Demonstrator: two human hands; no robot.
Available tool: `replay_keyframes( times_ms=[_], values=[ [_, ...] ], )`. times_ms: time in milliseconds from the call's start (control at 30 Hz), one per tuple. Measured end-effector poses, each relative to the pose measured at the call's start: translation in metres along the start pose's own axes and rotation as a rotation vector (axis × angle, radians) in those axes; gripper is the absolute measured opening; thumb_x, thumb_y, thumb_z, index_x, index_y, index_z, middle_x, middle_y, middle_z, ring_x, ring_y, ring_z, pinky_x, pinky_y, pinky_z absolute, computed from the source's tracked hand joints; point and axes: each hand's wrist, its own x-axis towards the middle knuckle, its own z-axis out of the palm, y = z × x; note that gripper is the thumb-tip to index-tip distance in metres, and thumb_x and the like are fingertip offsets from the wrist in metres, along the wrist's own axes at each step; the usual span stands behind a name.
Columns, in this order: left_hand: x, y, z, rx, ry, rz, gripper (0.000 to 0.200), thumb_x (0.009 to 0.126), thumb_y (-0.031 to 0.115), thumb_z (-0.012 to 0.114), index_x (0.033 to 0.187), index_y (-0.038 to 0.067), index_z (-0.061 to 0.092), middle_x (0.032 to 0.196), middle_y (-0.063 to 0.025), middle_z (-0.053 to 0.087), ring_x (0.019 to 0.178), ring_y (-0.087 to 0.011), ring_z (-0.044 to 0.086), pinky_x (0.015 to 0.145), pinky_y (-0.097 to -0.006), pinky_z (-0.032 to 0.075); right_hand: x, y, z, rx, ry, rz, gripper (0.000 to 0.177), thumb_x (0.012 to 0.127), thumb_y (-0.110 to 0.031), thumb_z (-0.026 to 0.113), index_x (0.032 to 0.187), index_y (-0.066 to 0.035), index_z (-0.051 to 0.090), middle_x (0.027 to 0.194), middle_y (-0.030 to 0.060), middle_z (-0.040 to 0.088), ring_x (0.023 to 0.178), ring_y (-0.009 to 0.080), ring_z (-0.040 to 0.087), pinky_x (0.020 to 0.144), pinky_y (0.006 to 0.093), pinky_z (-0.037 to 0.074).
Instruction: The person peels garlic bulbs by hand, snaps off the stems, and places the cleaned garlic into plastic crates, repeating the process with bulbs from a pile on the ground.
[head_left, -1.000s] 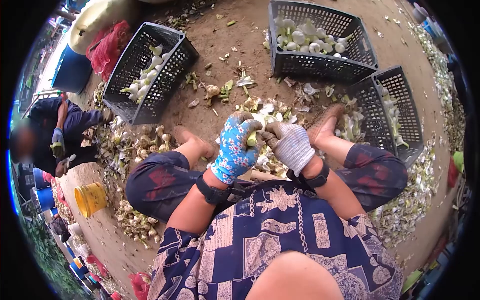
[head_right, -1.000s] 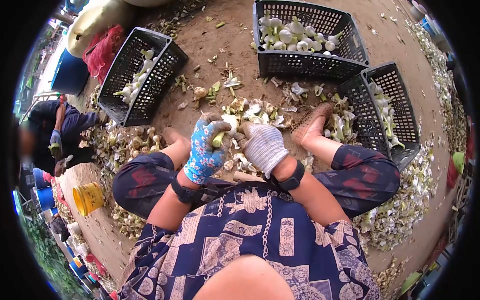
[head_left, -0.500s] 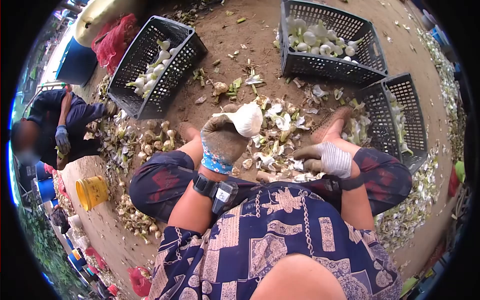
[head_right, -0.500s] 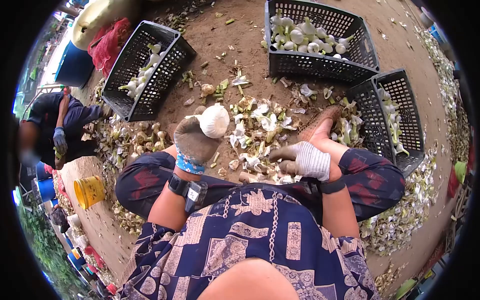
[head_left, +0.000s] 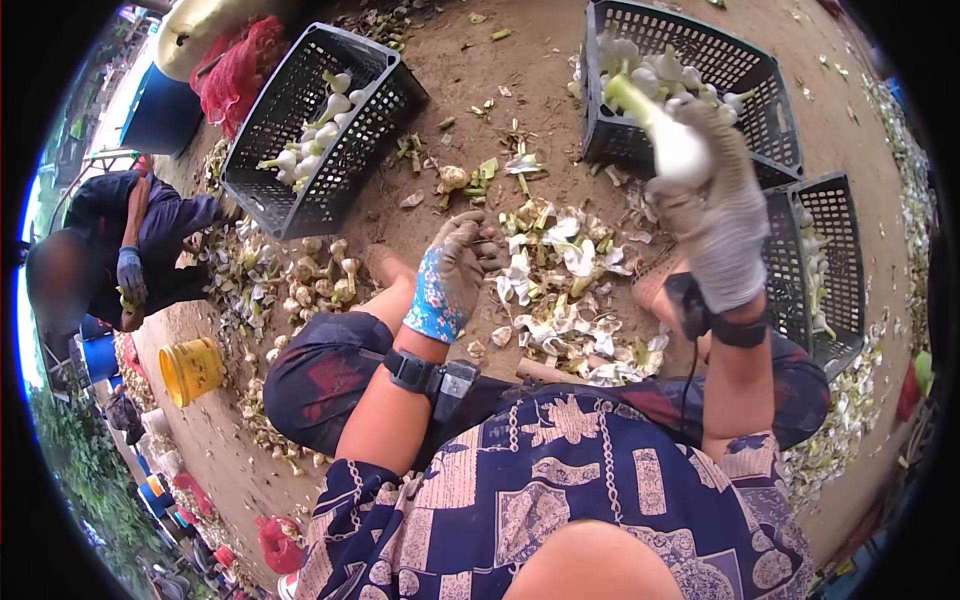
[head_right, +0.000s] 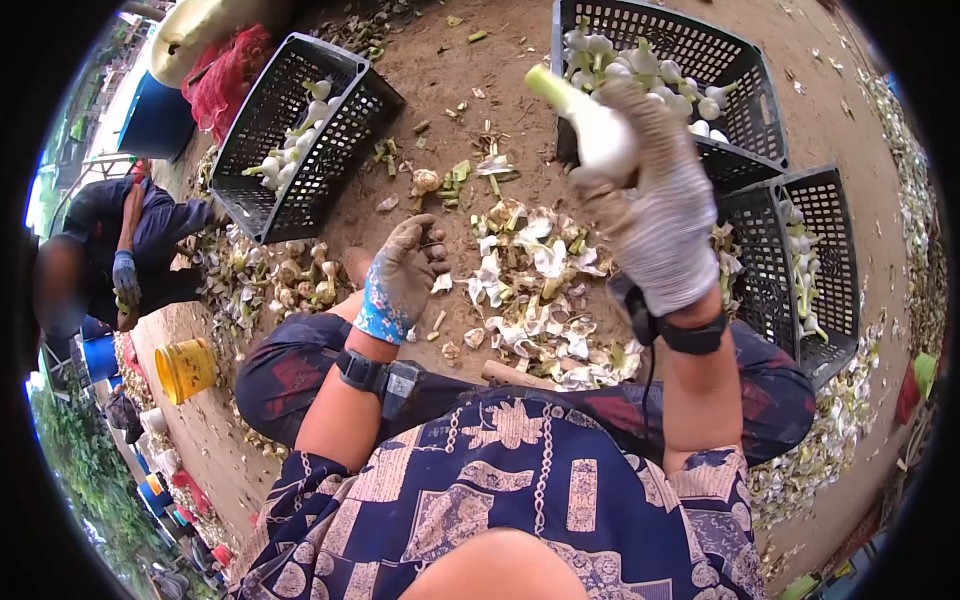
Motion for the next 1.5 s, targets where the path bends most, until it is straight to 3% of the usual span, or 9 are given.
replay_keyframes(
  times_ms=[200,333,433,800,900,1000,1067,1267,1500],
  values=[
    [0.062,-0.002,-0.089,0.345,0.533,-0.033,0.026,0.088,0.019,0.056,0.110,0.007,0.050,0.097,-0.0092,0.057,0.076,-0.0187,0.058,0.058,-0.0320,0.049,-0.017,0.043,-0.049,0.286,0.314,0.765,0.020,0.087,-0.004,0.044,0.101,-0.004,0.058,0.078,0.0039,0.057,0.055,0.0042,0.047,0.048,0.0162,0.039],
    [0.131,-0.028,-0.175,1.002,0.665,0.282,0.051,0.077,0.018,0.067,0.123,0.005,0.048,0.118,-0.0183,0.051,0.105,-0.0312,0.051,0.087,-0.0396,0.045,-0.057,0.072,-0.057,-0.230,-0.042,0.982,0.023,0.085,-0.002,0.045,0.104,-0.001,0.059,0.080,0.0050,0.059,0.059,0.0105,0.052,0.054,0.0225,0.044],
    [0.161,-0.021,-0.156,1.638,0.649,0.152,0.081,0.059,0.025,0.081,0.129,0.006,0.044,0.135,-0.0224,0.030,0.121,-0.0358,0.038,0.101,-0.0382,0.035,-0.087,0.083,-0.030,-0.569,-0.326,0.506,0.023,0.077,0.001,0.053,0.097,-0.003,0.062,0.084,0.0140,0.063,0.071,0.0252,0.060,0.066,0.0325,0.049],
    [0.218,-0.037,-0.166,1.934,0.535,-0.081,0.054,0.071,0.025,0.070,0.119,0.007,0.054,0.122,-0.0238,0.049,0.113,-0.0341,0.047,0.096,-0.0376,0.040,-0.095,0.104,0.095,-0.394,-0.651,0.627,0.037,0.072,-0.006,0.056,0.109,-0.008,0.052,0.095,0.0169,0.057,0.085,0.0346,0.058,0.073,0.0407,0.049],
    [0.193,-0.037,-0.185,1.319,0.770,0.104,0.040,0.071,0.022,0.070,0.105,0.003,0.060,0.104,-0.0164,0.059,0.093,-0.0287,0.058,0.085,-0.0374,0.045,-0.051,0.135,0.164,-0.262,-0.687,0.657,0.050,0.075,-0.011,0.056,0.124,-0.009,0.044,0.119,0.0212,0.050,0.107,0.0359,0.052,0.088,0.0404,0.045],
    [0.161,-0.034,-0.210,-0.218,0.836,0.016,0.019,0.080,0.022,0.061,0.092,0.007,0.062,0.082,-0.0069,0.064,0.070,-0.0195,0.060,0.073,-0.0328,0.048,-0.042,0.178,0.257,-0.181,-0.740,0.561,0.062,0.077,-0.018,0.060,0.133,-0.011,0.036,0.134,0.0228,0.040,0.120,0.0354,0.044,0.098,0.0395,0.040],
    [0.136,-0.033,-0.203,-0.473,0.893,0.105,0.026,0.084,0.032,0.055,0.098,0.011,0.061,0.094,-0.0047,0.064,0.084,-0.0196,0.060,0.078,-0.0358,0.047,-0.033,0.195,0.301,-0.186,-0.908,0.717,0.059,0.077,-0.021,0.061,0.130,-0.009,0.040,0.131,0.0210,0.045,0.117,0.0347,0.047,0.095,0.0398,0.042],
    [0.096,-0.013,-0.143,-0.403,0.737,0.089,0.034,0.078,0.039,0.059,0.099,0.012,0.062,0.094,-0.0033,0.065,0.086,-0.0222,0.060,0.076,-0.0368,0.046,-0.040,0.183,0.299,-0.155,-1.027,0.875,0.030,0.083,-0.018,0.054,0.111,-0.007,0.057,0.110,0.0202,0.058,0.105,0.0328,0.056,0.088,0.0390,0.046],
    [0.087,0.002,-0.054,-0.671,0.402,0.167,0.039,0.080,0.028,0.060,0.111,0.005,0.057,0.115,-0.0131,0.059,0.107,-0.0274,0.055,0.092,-0.0409,0.044,-0.015,0.080,0.079,-0.292,-0.269,0.279,0.059,0.077,-0.024,0.063,0.131,-0.014,0.042,0.132,0.0170,0.040,0.120,0.0353,0.041,0.097,0.0421,0.038]
  ],
)
